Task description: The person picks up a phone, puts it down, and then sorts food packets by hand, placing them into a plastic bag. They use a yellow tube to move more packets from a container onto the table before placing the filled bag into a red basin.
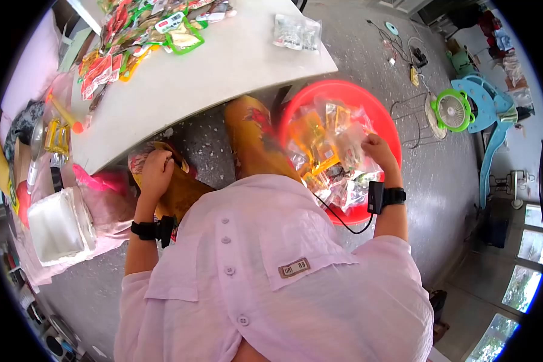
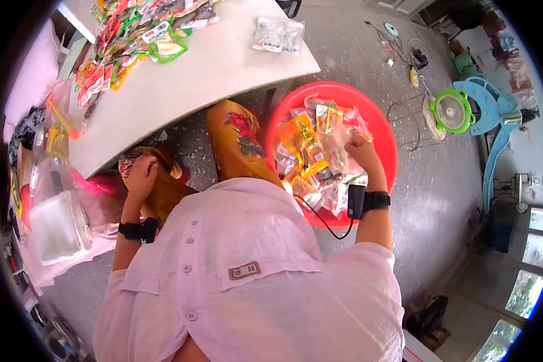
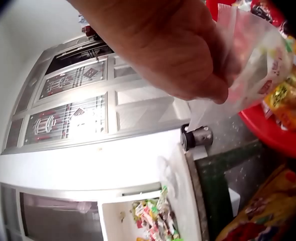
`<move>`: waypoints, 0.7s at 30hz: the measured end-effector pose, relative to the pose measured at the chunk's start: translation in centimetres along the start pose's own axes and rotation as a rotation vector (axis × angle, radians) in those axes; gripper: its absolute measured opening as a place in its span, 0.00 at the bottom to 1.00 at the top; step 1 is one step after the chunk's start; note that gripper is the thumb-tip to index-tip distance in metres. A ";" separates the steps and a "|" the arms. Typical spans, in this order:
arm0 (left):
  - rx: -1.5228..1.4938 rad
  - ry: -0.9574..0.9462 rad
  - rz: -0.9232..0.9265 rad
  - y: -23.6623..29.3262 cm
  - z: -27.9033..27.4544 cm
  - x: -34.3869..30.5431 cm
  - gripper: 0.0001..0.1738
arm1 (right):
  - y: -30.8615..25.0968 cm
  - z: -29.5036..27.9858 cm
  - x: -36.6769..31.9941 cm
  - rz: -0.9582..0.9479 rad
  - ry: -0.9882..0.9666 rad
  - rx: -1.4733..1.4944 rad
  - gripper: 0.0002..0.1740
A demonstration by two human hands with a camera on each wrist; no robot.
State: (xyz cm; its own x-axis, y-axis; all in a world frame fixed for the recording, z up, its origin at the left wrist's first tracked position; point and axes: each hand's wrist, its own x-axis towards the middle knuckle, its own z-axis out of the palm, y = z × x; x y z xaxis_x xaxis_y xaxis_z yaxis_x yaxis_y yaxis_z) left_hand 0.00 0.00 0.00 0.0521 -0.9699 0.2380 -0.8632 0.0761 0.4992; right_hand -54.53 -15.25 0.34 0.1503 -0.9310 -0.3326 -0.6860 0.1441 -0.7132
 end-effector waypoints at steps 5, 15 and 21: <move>0.063 -0.007 0.036 0.2 0.4 -0.2 0.09 | 8.0 -0.4 -2.4 0.277 -0.003 0.053 0.05; 0.114 -0.008 0.054 0.2 0.7 -0.3 0.08 | 14.1 0.6 -6.6 0.205 0.253 -0.491 0.10; -0.032 0.168 -0.023 0.0 0.2 -0.8 0.08 | 17.7 9.9 -2.2 -0.039 -0.299 -1.059 0.08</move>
State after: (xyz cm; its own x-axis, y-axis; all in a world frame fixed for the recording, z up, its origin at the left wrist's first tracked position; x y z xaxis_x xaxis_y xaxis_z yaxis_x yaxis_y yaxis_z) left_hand -0.11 0.68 -0.40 0.1574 -0.9194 0.3603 -0.8445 0.0638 0.5318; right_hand -59.94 -7.36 -17.63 0.2532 -0.7890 -0.5598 -0.9187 -0.3775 0.1166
